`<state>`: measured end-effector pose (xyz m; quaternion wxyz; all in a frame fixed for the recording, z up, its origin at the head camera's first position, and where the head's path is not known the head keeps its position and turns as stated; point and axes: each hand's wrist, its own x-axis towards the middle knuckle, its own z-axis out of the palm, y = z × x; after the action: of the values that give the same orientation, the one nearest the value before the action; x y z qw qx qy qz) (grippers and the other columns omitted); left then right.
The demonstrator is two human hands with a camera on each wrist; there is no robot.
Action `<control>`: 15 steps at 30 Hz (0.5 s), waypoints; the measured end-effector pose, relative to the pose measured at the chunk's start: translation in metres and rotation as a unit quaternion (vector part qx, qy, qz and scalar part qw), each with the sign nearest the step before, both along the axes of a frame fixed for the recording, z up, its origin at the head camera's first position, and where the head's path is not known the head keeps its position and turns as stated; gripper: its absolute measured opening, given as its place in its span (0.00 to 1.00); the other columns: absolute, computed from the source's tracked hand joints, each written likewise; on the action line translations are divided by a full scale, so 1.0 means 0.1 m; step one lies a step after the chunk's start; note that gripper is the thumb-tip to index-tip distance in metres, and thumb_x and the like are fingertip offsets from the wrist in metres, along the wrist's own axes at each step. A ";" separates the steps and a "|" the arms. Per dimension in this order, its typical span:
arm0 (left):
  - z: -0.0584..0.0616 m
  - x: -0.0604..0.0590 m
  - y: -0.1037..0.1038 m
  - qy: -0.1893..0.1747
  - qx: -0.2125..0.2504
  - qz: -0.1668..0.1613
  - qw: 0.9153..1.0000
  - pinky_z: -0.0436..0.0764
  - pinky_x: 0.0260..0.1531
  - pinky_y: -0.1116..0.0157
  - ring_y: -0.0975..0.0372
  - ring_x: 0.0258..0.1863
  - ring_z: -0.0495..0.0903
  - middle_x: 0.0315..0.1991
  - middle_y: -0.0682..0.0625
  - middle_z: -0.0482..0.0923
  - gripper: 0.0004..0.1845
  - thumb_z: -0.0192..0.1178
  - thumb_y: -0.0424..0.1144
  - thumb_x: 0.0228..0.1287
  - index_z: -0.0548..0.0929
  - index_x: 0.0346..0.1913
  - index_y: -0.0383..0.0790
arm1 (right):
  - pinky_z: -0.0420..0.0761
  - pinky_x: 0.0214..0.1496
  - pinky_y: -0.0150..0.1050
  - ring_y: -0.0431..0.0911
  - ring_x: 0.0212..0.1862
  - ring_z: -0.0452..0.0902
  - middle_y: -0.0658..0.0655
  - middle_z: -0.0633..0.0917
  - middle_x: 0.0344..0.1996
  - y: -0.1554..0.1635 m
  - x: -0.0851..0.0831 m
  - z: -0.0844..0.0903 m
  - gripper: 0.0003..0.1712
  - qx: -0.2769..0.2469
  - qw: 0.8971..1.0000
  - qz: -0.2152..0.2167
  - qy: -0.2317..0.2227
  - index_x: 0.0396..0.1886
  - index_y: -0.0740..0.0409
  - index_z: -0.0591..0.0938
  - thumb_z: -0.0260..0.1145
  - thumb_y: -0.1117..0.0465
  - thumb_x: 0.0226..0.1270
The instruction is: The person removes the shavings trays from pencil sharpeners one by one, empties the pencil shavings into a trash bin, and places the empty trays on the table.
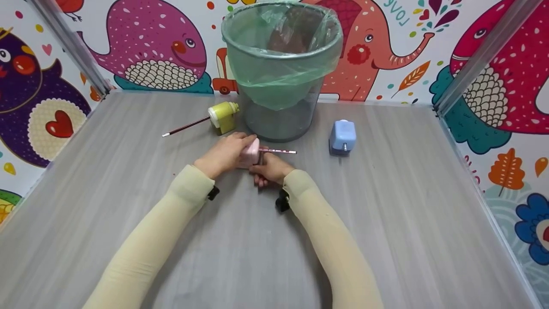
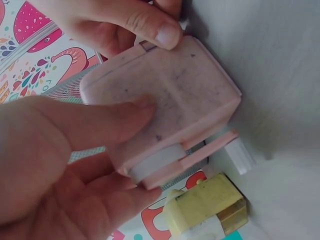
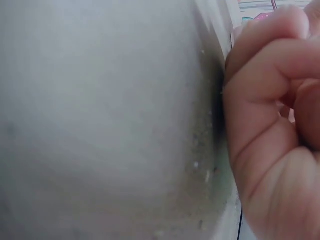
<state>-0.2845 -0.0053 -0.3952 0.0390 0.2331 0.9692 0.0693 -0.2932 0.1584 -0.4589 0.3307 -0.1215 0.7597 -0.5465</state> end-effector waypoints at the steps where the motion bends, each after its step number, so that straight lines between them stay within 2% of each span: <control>1: 0.00 0.00 0.00 0.000 0.001 0.001 1.000 0.78 0.62 0.51 0.47 0.63 0.77 0.63 0.37 0.77 0.28 0.61 0.30 0.69 0.71 0.71 0.38 | 0.76 0.21 0.28 0.36 0.16 0.72 0.49 0.79 0.17 0.00 0.00 0.00 0.07 0.002 1.000 -0.001 -0.001 0.42 0.66 0.76 0.56 0.65 0.78; 7: 0.01 0.02 0.00 0.005 0.007 -0.002 1.000 0.78 0.62 0.51 0.47 0.62 0.77 0.62 0.36 0.77 0.25 0.57 0.28 0.71 0.71 0.70 0.37 | 0.75 0.21 0.28 0.36 0.16 0.72 0.49 0.79 0.17 0.00 0.01 0.01 0.07 -0.001 1.000 -0.004 -0.005 0.40 0.65 0.76 0.55 0.65 0.78; 15: 0.00 0.00 0.00 -0.006 -0.003 -0.004 1.000 0.76 0.65 0.52 0.47 0.65 0.75 0.65 0.37 0.75 0.28 0.59 0.29 0.71 0.69 0.72 0.37 | 0.75 0.20 0.29 0.36 0.16 0.72 0.49 0.79 0.17 0.01 0.02 -0.01 0.05 -0.011 1.000 -0.007 -0.015 0.44 0.63 0.74 0.54 0.65 0.78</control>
<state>-0.2846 -0.0051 -0.3953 0.0456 0.2368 0.9681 0.0678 -0.2915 0.1594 -0.4596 0.3368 -0.1111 0.7496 -0.5588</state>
